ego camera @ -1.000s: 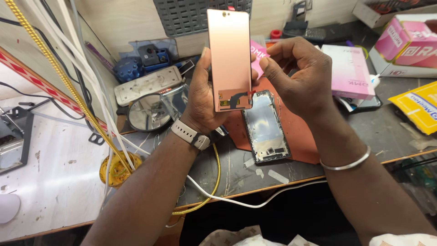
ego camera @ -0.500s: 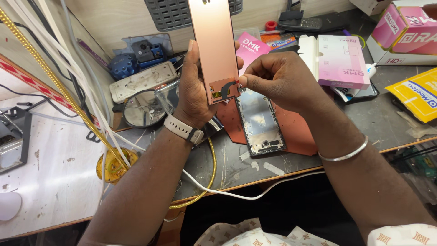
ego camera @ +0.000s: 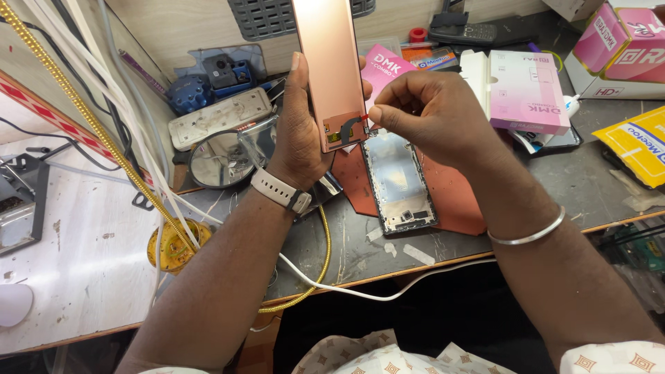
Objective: The person uses a metal tool to pry and remove the old screen from a smartphone frame. They then open a pink box, remove a new screen assembly from a plastic bag, and peel off protective films from the new screen.
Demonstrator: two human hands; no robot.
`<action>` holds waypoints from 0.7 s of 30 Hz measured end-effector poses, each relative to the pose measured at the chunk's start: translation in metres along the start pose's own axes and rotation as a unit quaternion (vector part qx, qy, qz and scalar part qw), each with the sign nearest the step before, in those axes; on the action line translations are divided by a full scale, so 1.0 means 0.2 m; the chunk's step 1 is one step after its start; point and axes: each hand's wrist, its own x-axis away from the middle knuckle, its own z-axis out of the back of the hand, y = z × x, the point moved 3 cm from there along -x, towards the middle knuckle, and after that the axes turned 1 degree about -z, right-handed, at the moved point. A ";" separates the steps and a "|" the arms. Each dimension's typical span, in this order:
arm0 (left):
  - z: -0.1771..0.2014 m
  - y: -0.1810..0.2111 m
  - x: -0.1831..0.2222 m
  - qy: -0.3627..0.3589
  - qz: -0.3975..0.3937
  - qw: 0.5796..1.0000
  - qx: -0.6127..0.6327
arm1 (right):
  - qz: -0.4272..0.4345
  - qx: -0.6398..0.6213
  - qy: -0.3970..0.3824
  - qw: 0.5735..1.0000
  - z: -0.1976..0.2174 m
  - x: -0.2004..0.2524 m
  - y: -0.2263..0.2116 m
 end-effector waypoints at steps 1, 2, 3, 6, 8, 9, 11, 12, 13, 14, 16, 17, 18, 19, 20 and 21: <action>0.00 0.00 0.00 0.000 0.003 1.000 -0.001 | -0.009 -0.003 0.005 1.000 0.01 0.00 0.00; 0.00 0.00 0.00 0.000 0.005 1.000 -0.002 | -0.013 -0.023 -0.012 1.000 0.00 0.00 0.00; -0.01 0.00 0.00 -0.012 0.002 1.000 -0.002 | -0.017 -0.042 -0.029 0.999 0.00 0.00 0.00; -0.02 0.01 0.02 -0.051 -0.002 0.998 0.021 | -0.042 -0.094 -0.063 0.993 -0.01 0.00 0.02; -0.03 0.02 0.02 -0.081 0.003 0.994 0.069 | -0.059 -0.132 -0.108 0.984 -0.01 0.00 0.02; -0.03 0.02 0.02 -0.095 0.004 0.992 0.086 | -0.065 -0.153 -0.143 0.976 0.00 0.00 0.03; -0.03 0.04 0.01 -0.122 0.007 0.985 0.121 | -0.075 -0.178 -0.183 0.964 0.00 0.01 0.04; -0.03 0.04 0.01 -0.117 0.009 0.986 0.122 | -0.076 -0.183 -0.189 0.962 0.00 0.01 0.04; -0.03 0.04 0.01 -0.112 0.011 0.986 0.124 | -0.078 -0.187 -0.195 0.960 0.00 0.01 0.05; -0.03 0.05 0.01 -0.106 0.012 0.986 0.125 | -0.081 -0.198 -0.195 0.957 0.00 0.01 0.05; -0.04 0.06 0.02 -0.106 0.012 0.987 0.120 | -0.088 -0.219 -0.194 0.952 0.00 0.01 0.06; -0.04 0.06 0.02 -0.106 0.013 0.987 0.118 | -0.089 -0.212 -0.189 0.955 0.00 0.01 0.07; -0.04 0.06 0.01 -0.105 0.008 0.988 0.114 | -0.091 -0.204 -0.184 0.957 0.00 0.01 0.08; -0.04 0.05 0.01 -0.104 0.003 0.989 0.110 | -0.093 -0.197 -0.179 0.959 0.00 0.01 0.08; -0.04 0.05 0.01 -0.102 -0.003 0.989 0.105 | -0.093 -0.192 -0.174 0.961 0.00 0.01 0.08; -0.03 0.05 0.01 -0.096 -0.009 0.990 0.103 | -0.094 -0.187 -0.168 0.963 0.00 0.00 0.09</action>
